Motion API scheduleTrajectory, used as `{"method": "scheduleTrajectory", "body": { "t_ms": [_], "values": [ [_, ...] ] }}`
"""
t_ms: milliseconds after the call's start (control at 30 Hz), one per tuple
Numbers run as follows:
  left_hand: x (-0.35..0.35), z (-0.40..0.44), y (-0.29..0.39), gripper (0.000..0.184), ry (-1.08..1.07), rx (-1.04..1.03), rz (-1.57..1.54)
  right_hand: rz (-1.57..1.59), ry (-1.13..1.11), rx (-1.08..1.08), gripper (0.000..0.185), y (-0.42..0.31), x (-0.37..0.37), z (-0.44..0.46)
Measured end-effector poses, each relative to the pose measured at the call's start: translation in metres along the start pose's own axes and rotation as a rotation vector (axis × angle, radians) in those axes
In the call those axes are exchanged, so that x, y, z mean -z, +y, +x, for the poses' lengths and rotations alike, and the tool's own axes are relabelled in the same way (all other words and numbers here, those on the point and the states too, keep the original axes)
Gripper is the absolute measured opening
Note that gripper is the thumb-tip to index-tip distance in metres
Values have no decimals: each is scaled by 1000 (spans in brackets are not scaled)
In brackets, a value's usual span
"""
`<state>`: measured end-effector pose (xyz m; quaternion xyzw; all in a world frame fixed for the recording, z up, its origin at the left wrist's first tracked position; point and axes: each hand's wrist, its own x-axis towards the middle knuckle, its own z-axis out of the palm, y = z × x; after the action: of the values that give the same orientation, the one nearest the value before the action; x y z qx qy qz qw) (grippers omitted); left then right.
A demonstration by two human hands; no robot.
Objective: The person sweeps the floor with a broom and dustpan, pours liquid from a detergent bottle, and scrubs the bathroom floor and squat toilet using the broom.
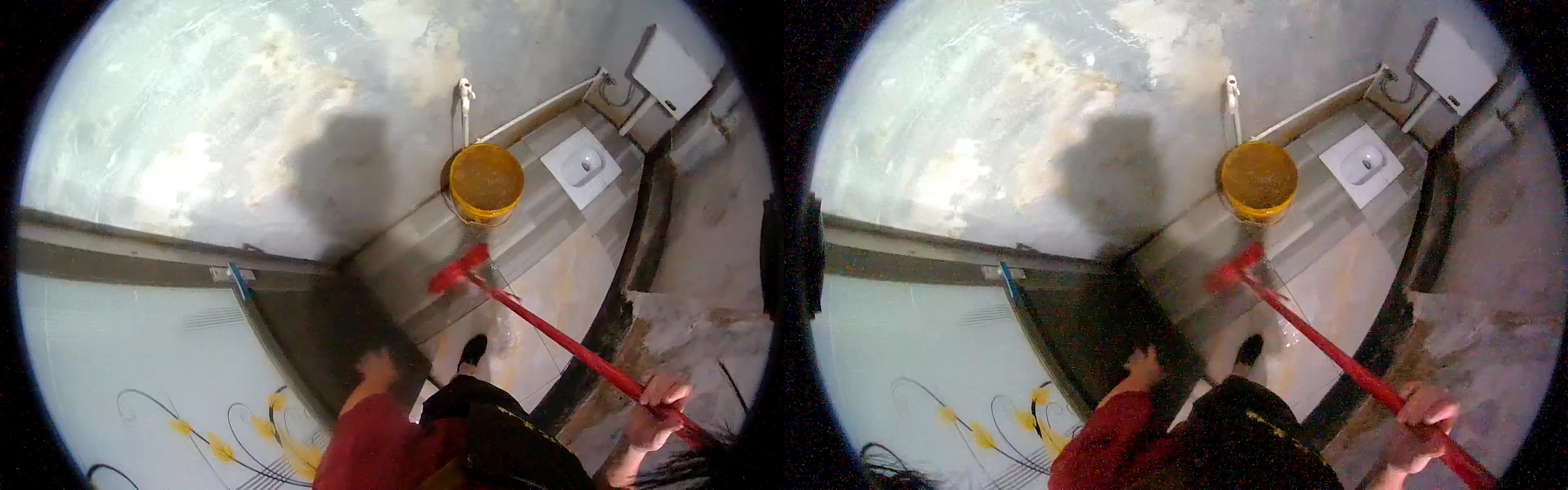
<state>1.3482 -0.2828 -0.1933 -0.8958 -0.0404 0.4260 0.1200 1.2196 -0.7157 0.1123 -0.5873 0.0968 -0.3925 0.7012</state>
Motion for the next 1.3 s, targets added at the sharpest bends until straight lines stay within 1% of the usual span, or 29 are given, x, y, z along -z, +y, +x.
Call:
{"method": "scheduleTrajectory", "body": {
  "t_ms": [33,67,100,133,167,233,267,333,367,400,433,467,533,567,633,700,733,800,867,933,967,1033,1067,1100,1133,1167,1200,1233,1300],
  "values": [
    [35,-10,25,93,-68,-323,-84,-65,-5,44,40,1,-3,-4],
    [7,2,56,90,180,-531,-26,88,-103,-79,40,-8,7,-13],
    [7,10,97,99,258,-836,-186,19,-60,-138,38,0,1,-25],
    [39,-21,136,93,457,-1086,-344,-50,-14,-194,37,20,-6,-37],
    [74,-64,163,85,544,-1106,-466,124,-170,-198,35,45,-7,-47],
    [46,-51,219,61,649,-1036,-926,6,-160,-167,33,48,-16,-64],
    [44,-43,220,61,659,-1030,-929,12,-170,-165,33,41,-12,-74],
    [48,-33,221,30,537,-962,-549,-28,-69,-168,30,32,-1,-89],
    [43,-34,217,30,540,-971,-545,-29,-64,-160,30,31,7,-98],
    [46,-39,207,23,707,-1001,-582,-40,-142,-161,29,33,13,-106],
    [44,-46,199,21,865,-1031,-619,-55,-215,-167,28,34,19,-117],
    [13,-8,203,22,606,-934,-946,-40,-293,-221,24,40,20,-125],
    [-19,33,200,23,507,-801,-901,-113,-329,-289,15,61,12,-152],
    [-21,37,195,22,679,-781,-551,-146,-375,-323,13,70,18,-165],
    [-26,26,209,22,575,-787,-540,-192,-302,-314,13,55,31,-172],
    [-47,-33,234,23,698,-1042,-577,-236,-208,-363,14,5,51,-185],
    [-55,-71,236,22,642,-1146,-572,-366,-157,-379,15,-29,58,-194],
    [-84,-130,256,22,596,-1302,-553,-360,-54,-387,18,-86,86,-217],
    [-120,-186,268,21,588,-1352,-527,-472,7,-331,21,-141,106,-240],
    [-132,-235,263,28,430,-1427,-322,-398,-4,-258,20,-178,137,-272],
    [-137,-244,254,28,435,-1430,-312,-366,-32,-217,20,-189,147,-286],
    [-155,-267,237,32,467,-1349,-449,-339,-7,-237,21,-197,151,-304],
    [-158,-266,223,31,486,-1260,-449,-285,-3,-258,20,-189,149,-312],
    [-165,-253,204,21,413,-1155,-396,-230,5,-284,20,-178,145,-322],
    [-174,-227,187,22,332,-1057,-431,-251,-44,-365,17,-157,137,-334],
    [-197,-187,171,24,325,-1049,-356,-268,-88,-444,14,-138,126,-346],
    [-196,-174,155,27,262,-969,-259,-241,-104,-457,13,-130,119,-356],
    [-203,-168,154,29,342,-1014,-176,-216,-128,-456,11,-123,115,-362],
    [-240,-181,174,29,400,-1189,-286,-227,-64,-446,13,-154,117,-358]
  ]
}}
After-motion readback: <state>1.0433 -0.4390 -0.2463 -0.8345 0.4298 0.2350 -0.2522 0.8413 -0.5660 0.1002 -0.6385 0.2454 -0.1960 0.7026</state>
